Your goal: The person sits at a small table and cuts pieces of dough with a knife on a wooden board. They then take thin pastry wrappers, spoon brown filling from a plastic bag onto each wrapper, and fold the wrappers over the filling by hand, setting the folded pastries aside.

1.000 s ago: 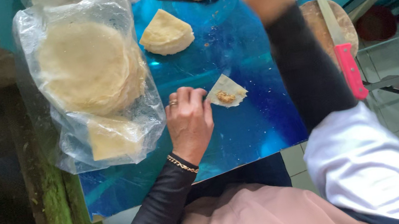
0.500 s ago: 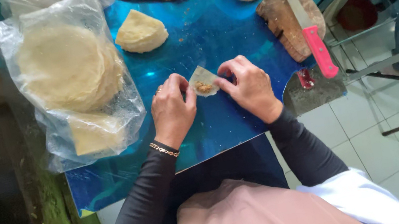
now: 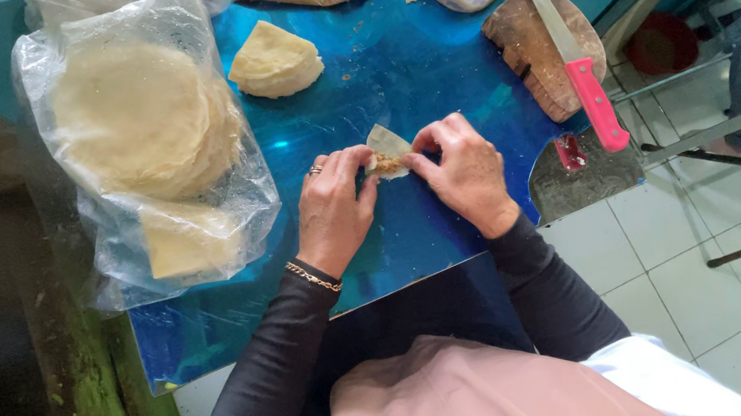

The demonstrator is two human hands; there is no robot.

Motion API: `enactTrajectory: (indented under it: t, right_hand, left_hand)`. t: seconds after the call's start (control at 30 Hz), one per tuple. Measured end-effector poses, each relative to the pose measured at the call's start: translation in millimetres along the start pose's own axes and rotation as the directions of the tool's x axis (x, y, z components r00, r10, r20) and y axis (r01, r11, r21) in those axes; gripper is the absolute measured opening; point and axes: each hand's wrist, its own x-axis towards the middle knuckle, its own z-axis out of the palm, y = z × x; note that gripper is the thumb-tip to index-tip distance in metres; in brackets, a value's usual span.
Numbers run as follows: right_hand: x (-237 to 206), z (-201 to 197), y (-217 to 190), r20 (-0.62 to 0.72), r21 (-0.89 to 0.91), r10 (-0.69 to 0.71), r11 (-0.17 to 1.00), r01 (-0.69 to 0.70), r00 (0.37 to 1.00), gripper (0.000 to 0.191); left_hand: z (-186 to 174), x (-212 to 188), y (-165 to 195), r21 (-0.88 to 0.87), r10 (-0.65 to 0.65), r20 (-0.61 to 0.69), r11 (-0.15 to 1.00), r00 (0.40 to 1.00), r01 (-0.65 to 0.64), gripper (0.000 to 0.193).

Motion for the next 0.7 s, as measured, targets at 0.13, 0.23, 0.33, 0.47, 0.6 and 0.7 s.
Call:
enactTrajectory:
  t: [0.13, 0.23, 0.33, 0.47, 0.6, 0.7]
  right_hand:
    - [0.3, 6.0, -1.0, 0.100, 0.112, 0.093, 0.988, -0.104, 0.991, 0.016]
    - [1.0, 8.5, 2.1, 0.147, 0.228, 0.137, 0.959, -0.169, 0.980, 0.020]
    - [1.9, 10.3, 5.9, 0.204, 0.521, 0.171, 0.814, -0.255, 0.964, 0.028]
    - [-2.0, 9.5, 3.9, 0.227, 0.672, 0.120, 0.698, -0.245, 0.966, 0.026]
    - [-8.9, 2.8, -4.5, 0.215, 0.548, 0.092, 0.813, -0.198, 0.972, 0.028]
    - [-8.0, -1.5, -5.7, 0.130, 0.374, -0.073, 0.927, 0.020, 0.989, 0.034]
  left_hand:
    - [-1.1, -1.8, -2.5, -0.036, 0.014, 0.027, 0.999, 1.000, -0.013, 0.030]
    - [-2.5, -1.8, -4.4, -0.068, 0.022, 0.033, 0.997, 0.999, -0.020, 0.031]
    - [-3.9, -0.9, -5.0, -0.080, 0.022, 0.036, 0.997, 0.999, -0.019, 0.030]
    - [-6.2, 1.6, -5.4, -0.058, 0.050, 0.038, 0.997, 0.998, -0.048, 0.027]
    - [-7.7, 4.9, -8.0, -0.058, 0.117, 0.089, 0.992, 0.989, -0.112, 0.020]
    - [-4.1, 9.6, -10.8, -0.063, 0.152, 0.113, 0.987, 0.982, -0.145, 0.011]
